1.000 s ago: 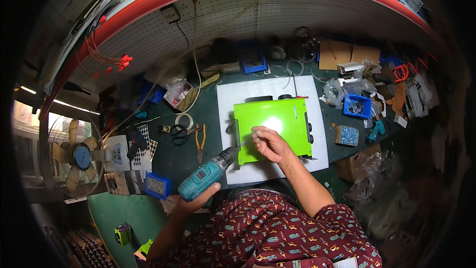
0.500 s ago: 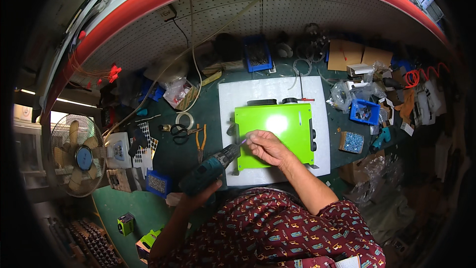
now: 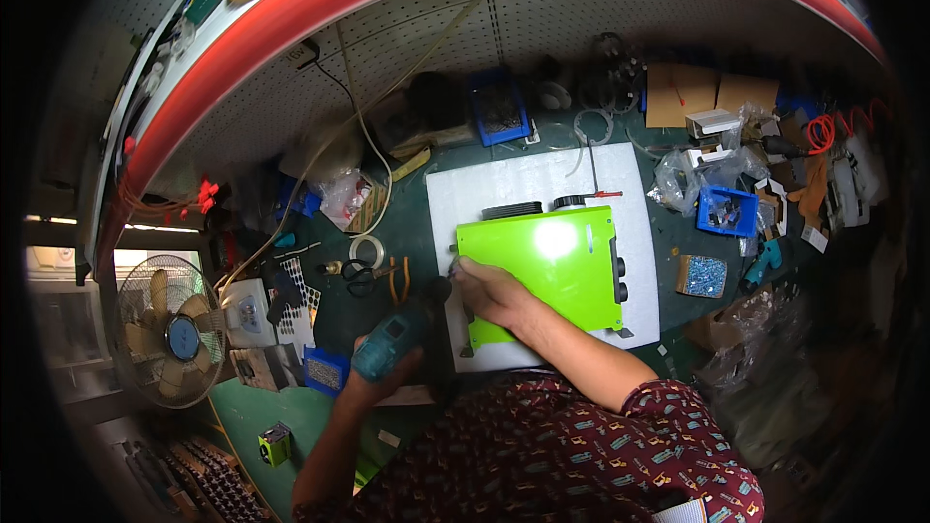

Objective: The person assembles a green electronic device on a workbench. They use a cordless drill to fasten screws into the device's casing, flip the device to access different sides, and place the finished unit into a cardboard box.

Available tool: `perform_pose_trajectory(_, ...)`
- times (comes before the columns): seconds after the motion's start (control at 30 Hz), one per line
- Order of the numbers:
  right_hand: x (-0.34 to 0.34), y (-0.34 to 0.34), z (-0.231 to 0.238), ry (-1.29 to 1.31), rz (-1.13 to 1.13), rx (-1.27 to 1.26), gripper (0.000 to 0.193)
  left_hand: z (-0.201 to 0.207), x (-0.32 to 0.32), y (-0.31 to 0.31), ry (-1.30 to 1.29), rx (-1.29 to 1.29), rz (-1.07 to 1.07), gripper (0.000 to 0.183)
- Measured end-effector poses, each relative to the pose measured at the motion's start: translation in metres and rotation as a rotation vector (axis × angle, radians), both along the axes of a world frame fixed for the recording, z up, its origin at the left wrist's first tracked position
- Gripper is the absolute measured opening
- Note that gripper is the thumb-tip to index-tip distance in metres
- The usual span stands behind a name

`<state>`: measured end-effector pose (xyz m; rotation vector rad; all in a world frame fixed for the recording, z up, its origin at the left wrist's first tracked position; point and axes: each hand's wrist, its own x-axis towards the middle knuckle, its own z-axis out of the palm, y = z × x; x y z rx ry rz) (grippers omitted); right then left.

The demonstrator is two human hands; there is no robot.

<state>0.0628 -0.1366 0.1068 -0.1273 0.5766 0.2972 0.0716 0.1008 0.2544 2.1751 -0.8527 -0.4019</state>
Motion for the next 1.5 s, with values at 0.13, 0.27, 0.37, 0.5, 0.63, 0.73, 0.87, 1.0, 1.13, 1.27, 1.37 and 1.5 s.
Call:
perform_pose_trajectory(0.13, 0.018, 0.015, -0.033, -0.158, -0.016, -0.339, 0.006, 0.01, 0.031, -0.022, 0.263, 0.125, 0.198, 0.018)
perform_pose_trajectory(0.27, 0.024, 0.015, -0.048, -0.061, -0.016, 0.009, 0.007, 0.009, 0.062, -0.034, 0.434, 0.341, 0.21, 0.038)
perform_pose_trajectory(0.37, 0.028, 0.016, -0.049, -0.045, -0.039, 0.044, 0.004, 0.005, 0.077, -0.04, 0.383, 0.337, 0.193, 0.031)
perform_pose_trajectory(0.5, 0.031, 0.016, -0.046, 0.032, -0.055, 0.046, 0.005, 0.006, 0.095, -0.05, 0.405, 0.414, 0.13, 0.034)
perform_pose_trajectory(0.63, 0.033, 0.017, -0.042, 0.044, -0.092, 0.096, 0.004, 0.017, 0.107, -0.063, 0.391, 0.394, 0.02, 0.026)
perform_pose_trajectory(0.73, 0.032, 0.016, -0.039, 0.048, -0.103, 0.106, 0.003, 0.027, 0.123, -0.074, 0.43, 0.45, -0.034, 0.03)
perform_pose_trajectory(0.87, 0.033, 0.014, -0.036, 0.049, -0.081, 0.073, 0.002, 0.035, 0.141, -0.095, 0.372, 0.511, -0.152, 0.035)
perform_pose_trajectory(1.0, 0.032, 0.008, -0.029, 0.099, 0.005, -0.049, 0.002, 0.046, 0.151, -0.113, 0.469, 0.771, -0.111, 0.035)
perform_pose_trajectory(1.13, 0.013, -0.006, -0.021, 0.054, 0.125, -0.283, 0.012, 0.05, 0.154, -0.124, 0.414, 0.729, -0.179, 0.031)
perform_pose_trajectory(1.27, -0.025, -0.034, -0.02, -0.108, 0.116, -0.329, 0.024, 0.044, 0.156, -0.123, 0.37, 0.688, -0.22, 0.034)
perform_pose_trajectory(1.37, -0.042, -0.055, -0.014, -0.054, 0.122, -0.382, 0.028, 0.035, 0.156, -0.118, 0.326, 0.635, -0.261, 0.041)
perform_pose_trajectory(1.5, -0.061, -0.083, 0.003, -0.001, 0.191, -0.514, 0.028, 0.025, 0.155, -0.119, 0.156, 0.581, -0.382, 0.037)
